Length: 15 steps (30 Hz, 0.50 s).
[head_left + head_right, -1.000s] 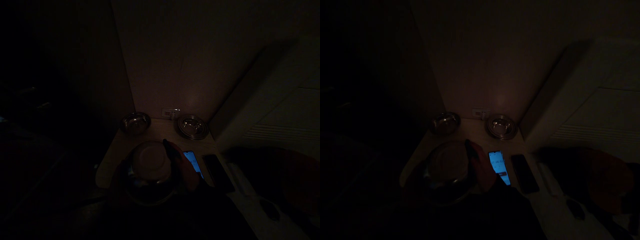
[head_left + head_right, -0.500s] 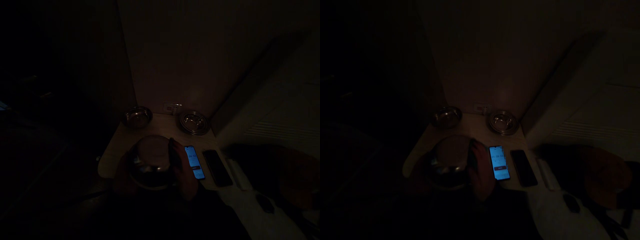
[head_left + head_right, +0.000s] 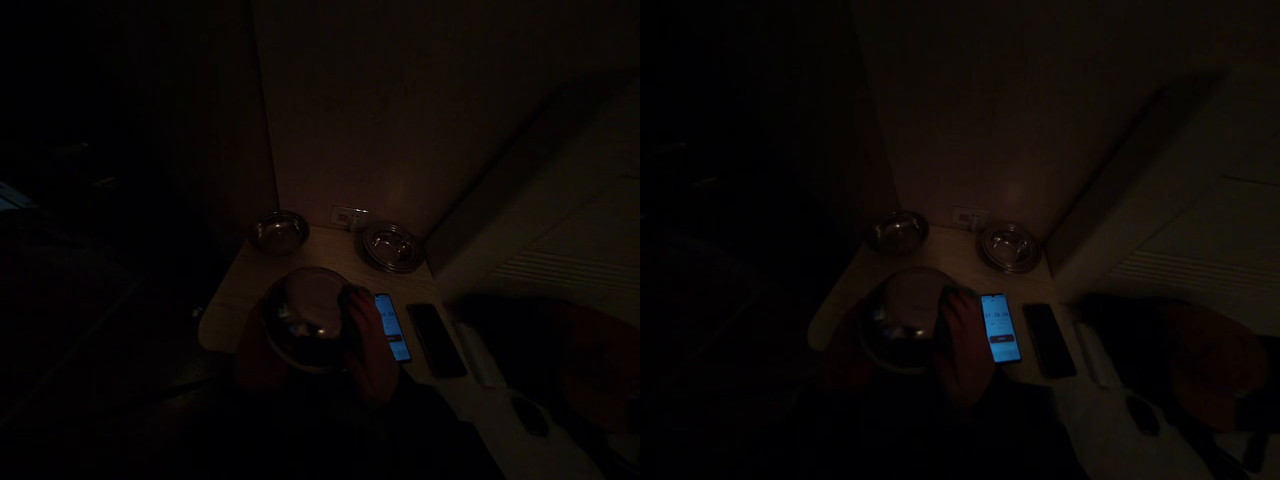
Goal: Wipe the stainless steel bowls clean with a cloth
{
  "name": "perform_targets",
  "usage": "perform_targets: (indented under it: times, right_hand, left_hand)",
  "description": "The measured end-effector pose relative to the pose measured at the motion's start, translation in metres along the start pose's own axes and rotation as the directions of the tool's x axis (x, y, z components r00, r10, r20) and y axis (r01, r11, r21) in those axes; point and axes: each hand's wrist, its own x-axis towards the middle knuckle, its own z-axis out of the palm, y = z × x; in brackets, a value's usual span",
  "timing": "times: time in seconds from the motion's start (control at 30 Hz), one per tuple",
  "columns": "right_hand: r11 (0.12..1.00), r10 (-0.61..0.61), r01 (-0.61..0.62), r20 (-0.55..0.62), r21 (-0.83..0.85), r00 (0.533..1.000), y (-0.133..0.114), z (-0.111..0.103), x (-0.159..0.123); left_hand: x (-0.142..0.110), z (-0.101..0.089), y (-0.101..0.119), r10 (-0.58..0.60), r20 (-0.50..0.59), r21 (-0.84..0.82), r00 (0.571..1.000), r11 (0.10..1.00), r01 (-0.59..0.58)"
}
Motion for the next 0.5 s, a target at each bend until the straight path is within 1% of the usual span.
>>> perform_targets:
  times: [0.07,0.13,0.2,0.3,0.33,0.4,0.5]
  right_hand:
    - [0.997,-0.057,0.058,0.02,-0.056,0.998,-0.011,0.003,0.002]
    - [0.992,-0.101,0.106,0.068,-0.072,0.993,-0.015,0.0,0.004]
    - [0.992,-0.115,0.121,0.129,-0.037,0.985,-0.009,-0.007,0.003]
    - [0.996,-0.094,0.093,0.198,0.018,0.976,0.006,-0.019,-0.002]
    - [0.996,-0.085,0.083,0.206,0.019,0.975,0.01,-0.022,-0.005]
    - [0.997,-0.069,0.072,0.185,-0.009,0.98,0.013,-0.022,-0.007]
    - [0.99,-0.105,0.118,0.152,-0.083,0.983,0.005,-0.017,-0.005]
  left_hand:
    - [0.0,0.001,-0.001,0.029,0.004,0.059,1.0,0.998,-0.029]
    - [0.0,0.001,0.0,0.051,0.007,0.096,0.999,0.994,-0.051]
    - [0.003,0.002,0.003,0.066,0.022,0.118,0.998,0.991,-0.068]
    - [0.012,0.007,0.013,0.093,0.06,0.126,0.994,0.987,-0.1]
    - [0.015,0.01,0.017,0.105,0.078,0.129,0.991,0.985,-0.115]
    - [0.019,0.017,0.024,0.136,0.108,0.149,0.985,0.977,-0.151]
    - [0.016,0.022,0.027,0.183,0.148,0.222,0.972,0.952,-0.213]
